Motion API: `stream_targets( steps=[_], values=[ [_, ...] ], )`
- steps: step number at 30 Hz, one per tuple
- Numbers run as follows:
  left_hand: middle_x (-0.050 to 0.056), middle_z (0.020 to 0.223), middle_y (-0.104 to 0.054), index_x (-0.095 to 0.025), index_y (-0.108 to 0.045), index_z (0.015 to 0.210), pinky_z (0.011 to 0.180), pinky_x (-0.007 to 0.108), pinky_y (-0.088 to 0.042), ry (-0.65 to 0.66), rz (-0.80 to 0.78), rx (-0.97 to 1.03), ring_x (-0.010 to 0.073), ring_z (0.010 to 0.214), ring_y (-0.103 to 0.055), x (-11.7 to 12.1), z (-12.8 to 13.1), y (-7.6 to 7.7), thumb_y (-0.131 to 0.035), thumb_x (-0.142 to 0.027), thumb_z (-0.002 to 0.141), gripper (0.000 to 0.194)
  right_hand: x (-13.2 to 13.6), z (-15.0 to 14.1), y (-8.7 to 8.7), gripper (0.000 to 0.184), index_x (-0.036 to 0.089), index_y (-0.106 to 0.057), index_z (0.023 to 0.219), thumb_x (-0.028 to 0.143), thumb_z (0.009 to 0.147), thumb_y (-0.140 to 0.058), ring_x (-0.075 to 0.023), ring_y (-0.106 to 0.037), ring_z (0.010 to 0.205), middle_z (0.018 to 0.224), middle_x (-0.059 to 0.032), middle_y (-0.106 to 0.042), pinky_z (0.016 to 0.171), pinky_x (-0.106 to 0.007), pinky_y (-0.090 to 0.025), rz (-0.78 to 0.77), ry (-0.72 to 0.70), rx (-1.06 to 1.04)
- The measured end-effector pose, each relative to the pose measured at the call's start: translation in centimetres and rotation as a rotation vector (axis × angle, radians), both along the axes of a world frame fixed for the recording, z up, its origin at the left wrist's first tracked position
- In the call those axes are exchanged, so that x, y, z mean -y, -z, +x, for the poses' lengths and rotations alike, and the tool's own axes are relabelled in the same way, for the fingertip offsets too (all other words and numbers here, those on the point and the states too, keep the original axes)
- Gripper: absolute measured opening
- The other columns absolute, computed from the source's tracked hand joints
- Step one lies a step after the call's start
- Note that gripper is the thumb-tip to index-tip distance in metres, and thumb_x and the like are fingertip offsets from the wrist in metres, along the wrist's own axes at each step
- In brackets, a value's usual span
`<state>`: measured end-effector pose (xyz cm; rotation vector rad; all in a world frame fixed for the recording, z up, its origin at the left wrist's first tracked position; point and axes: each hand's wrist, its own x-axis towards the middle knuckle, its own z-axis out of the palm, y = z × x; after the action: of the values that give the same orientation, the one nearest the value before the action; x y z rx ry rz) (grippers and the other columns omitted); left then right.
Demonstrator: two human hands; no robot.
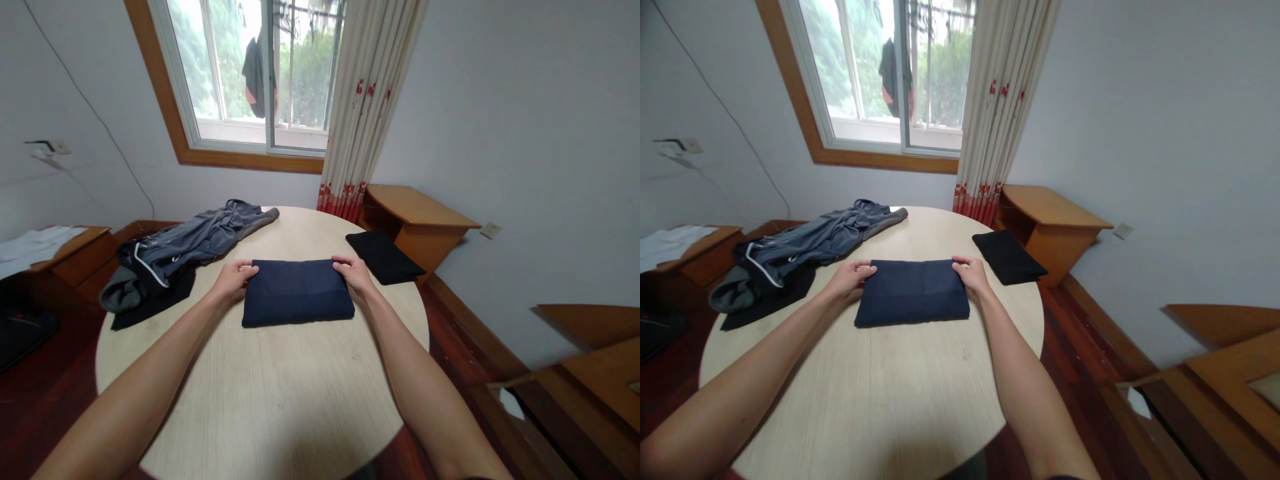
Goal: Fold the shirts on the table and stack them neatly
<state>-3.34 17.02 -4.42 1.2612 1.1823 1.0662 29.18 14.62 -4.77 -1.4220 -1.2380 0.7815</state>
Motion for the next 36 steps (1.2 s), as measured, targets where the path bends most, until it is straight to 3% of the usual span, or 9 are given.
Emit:
stream_targets(
  steps=[3, 8, 13, 21, 28, 32, 36],
  values=[
    [0.003, 0.068, -0.07, -0.014, -0.062, 0.093, 0.051, 0.026, -0.047, -0.088, -0.02, 0.019, 0.0166, 0.055, -0.063, 0.0, 0.4, 0.3, -0.088, -0.04, 0.055, 0.053, 0.3, -0.4, -0.1, 0.037, 0.01, -0.074, 0.114, 0.021, 0.081, -0.062, -0.0217, -0.069, 0.097, 0.111, -0.0136, -0.075, 0.087, -0.031, -0.053, -0.013, 0.039, 0.129],
    [-0.003, 0.06, -0.063, -0.017, -0.057, 0.103, 0.045, 0.021, -0.038, -0.119, 0.084, -0.069, 0.0136, 0.048, -0.056, -0.3, 0.3, 0.8, -0.083, -0.042, 0.06, 0.057, 0.0, -1.2, -0.1, 0.033, 0.014, -0.074, 0.114, 0.016, 0.091, -0.051, -0.0218, -0.065, 0.111, 0.12, -0.0112, -0.072, 0.101, -0.032, -0.047, 0.121, 0.08, 0.534],
    [-0.004, 0.058, -0.059, -0.019, -0.058, 0.097, 0.044, 0.021, -0.035, -0.148, 0.13, -0.227, 0.013, 0.047, -0.053, -1.0, -0.2, 1.8, -0.082, -0.045, 0.056, 0.054, -0.5, -1.9, 0.5, 0.037, 0.013, -0.073, 0.119, 0.011, 0.093, -0.047, -0.0225, -0.063, 0.115, 0.123, -0.0139, -0.07, 0.106, -0.03, -0.042, -0.003, 0.062, 0.789],
    [-0.006, 0.057, -0.052, -0.016, -0.065, 0.093, 0.046, 0.022, -0.032, -0.16, 0.166, -0.061, 0.0098, 0.047, -0.045, -1.1, -0.4, 1.5, -0.084, -0.054, 0.048, 0.063, 0.1, -1.5, -0.3, 0.033, 0.013, -0.074, 0.113, 0.016, 0.094, -0.048, -0.0212, -0.065, 0.108, 0.116, -0.0121, -0.071, 0.103, -0.03, -0.044, 0.144, 0.119, 0.714],
    [0.01, 0.084, -0.073, -0.014, -0.078, 0.092, 0.057, 0.026, -0.041, -0.165, 0.229, -0.257, 0.0183, 0.07, -0.059, -1.3, -0.3, 1.5, -0.076, -0.054, 0.059, 0.052, 0.1, -1.5, 0.4, 0.032, 0.012, -0.074, 0.116, 0.018, 0.093, -0.052, -0.0231, -0.064, 0.112, 0.119, -0.0144, -0.07, 0.103, -0.03, -0.043, -0.053, 0.095, 0.797],
    [0.012, 0.094, -0.074, -0.013, -0.078, 0.104, 0.055, 0.025, -0.041, -0.153, 0.133, -0.116, 0.0183, 0.07, -0.061, -1.6, -0.2, 1.6, -0.081, -0.055, 0.054, 0.065, -0.4, -1.3, 0.5, 0.033, 0.018, -0.074, 0.117, 0.019, 0.092, -0.052, -0.0197, -0.066, 0.11, 0.121, -0.0078, -0.072, 0.101, -0.029, -0.046, -0.052, 0.059, 0.644],
    [0.011, 0.09, -0.074, -0.012, -0.076, 0.11, 0.058, 0.027, -0.045, -0.146, 0.039, 0.025, 0.0172, 0.067, -0.061, -2.2, -0.2, 2.3, -0.085, -0.055, 0.048, 0.075, -0.8, -0.9, 0.4, 0.033, 0.015, -0.074, 0.116, 0.023, 0.09, -0.056, -0.0189, -0.07, 0.098, 0.114, -0.0093, -0.075, 0.092, -0.027, -0.05, -0.081, 0.065, 0.464]
  ],
)
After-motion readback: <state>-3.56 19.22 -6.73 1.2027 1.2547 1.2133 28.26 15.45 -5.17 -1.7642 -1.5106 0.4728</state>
